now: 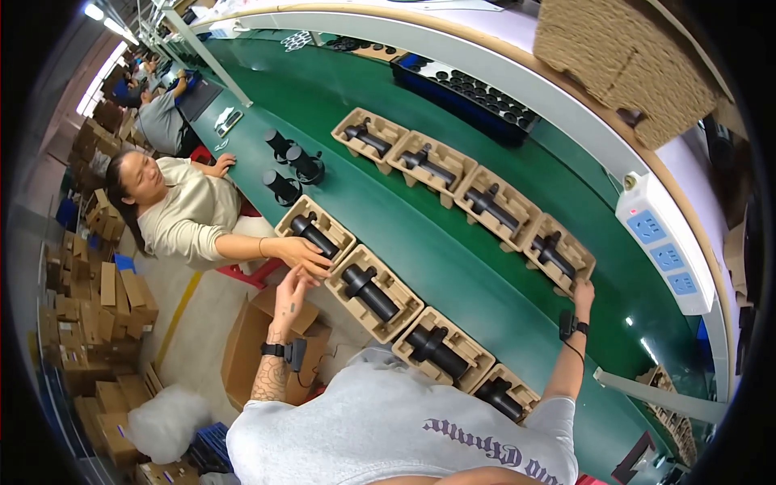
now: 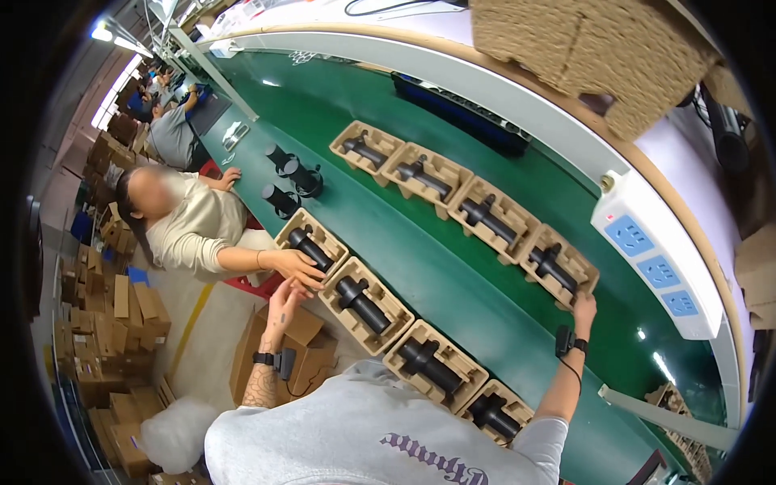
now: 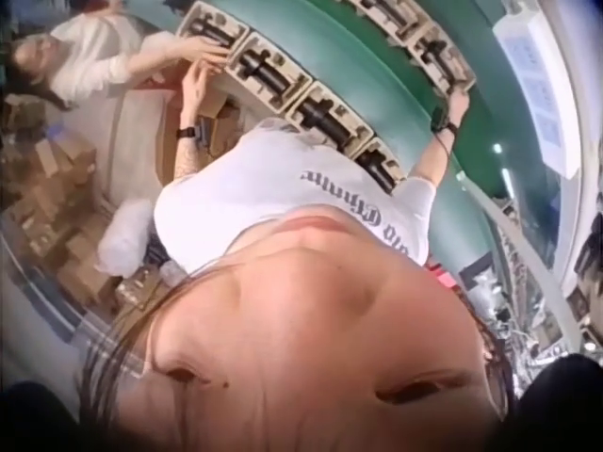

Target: The person arranges cardboard trays on the table, retrieves black components from a box, and places them into the trays. After filling the trays, the person retrieves more trays from a plastic bag and continues the assembly process.

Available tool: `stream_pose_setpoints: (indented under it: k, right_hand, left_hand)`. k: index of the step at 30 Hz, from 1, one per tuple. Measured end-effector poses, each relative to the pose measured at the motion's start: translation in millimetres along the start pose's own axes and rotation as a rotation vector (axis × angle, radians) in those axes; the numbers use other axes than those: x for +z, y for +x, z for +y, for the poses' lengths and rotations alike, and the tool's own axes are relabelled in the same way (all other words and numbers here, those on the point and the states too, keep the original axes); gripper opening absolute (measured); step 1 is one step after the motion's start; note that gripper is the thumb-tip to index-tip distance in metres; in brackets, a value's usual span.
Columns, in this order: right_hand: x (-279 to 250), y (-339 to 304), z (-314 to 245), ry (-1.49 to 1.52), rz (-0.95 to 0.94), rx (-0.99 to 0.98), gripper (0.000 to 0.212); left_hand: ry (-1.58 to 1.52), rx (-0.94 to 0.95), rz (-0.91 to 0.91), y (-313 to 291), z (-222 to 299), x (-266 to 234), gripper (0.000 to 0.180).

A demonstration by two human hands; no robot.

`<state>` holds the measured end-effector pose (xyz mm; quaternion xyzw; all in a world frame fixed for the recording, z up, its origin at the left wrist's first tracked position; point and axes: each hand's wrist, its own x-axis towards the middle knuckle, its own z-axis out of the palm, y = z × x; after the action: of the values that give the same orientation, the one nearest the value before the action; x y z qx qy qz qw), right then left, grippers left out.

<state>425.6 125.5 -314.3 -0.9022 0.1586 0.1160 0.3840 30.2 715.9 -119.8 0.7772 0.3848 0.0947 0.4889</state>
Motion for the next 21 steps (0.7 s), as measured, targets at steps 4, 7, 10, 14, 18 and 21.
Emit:
stream_pose_setpoints:
  k: [4,7,10,14,18,21]
  right_hand:
    - [67,-23,-102,0.078,-0.102,0.013,0.048]
    - [119,-49,-183,0.219,-0.224,-0.002,0.048]
    - [157,-51,-243,0.165,-0.371,-0.070,0.045]
    - [212,-49,-279,0.376,-0.551,-0.100,0.051]
    - [202,-59,-254,0.101,-0.453,-0.417,0.066]
    - [109,-135,-255,0.198,-0.560,-0.565,0.052]
  left_hand:
    - [0.032,0.033,0.012,-8,22,7,0.036]
    - [0.052,0.072,0.055,-15,30,12,0.034]
    - [0.056,0.044,0.063,-25,41,18,0.032]
    - [0.125,0.110,-0.043,-19,39,31,0.028]
    - [0.468,0.413,-0.073,6,61,49,0.028]
    - [0.539,0.394,-0.042,21,55,51,0.033]
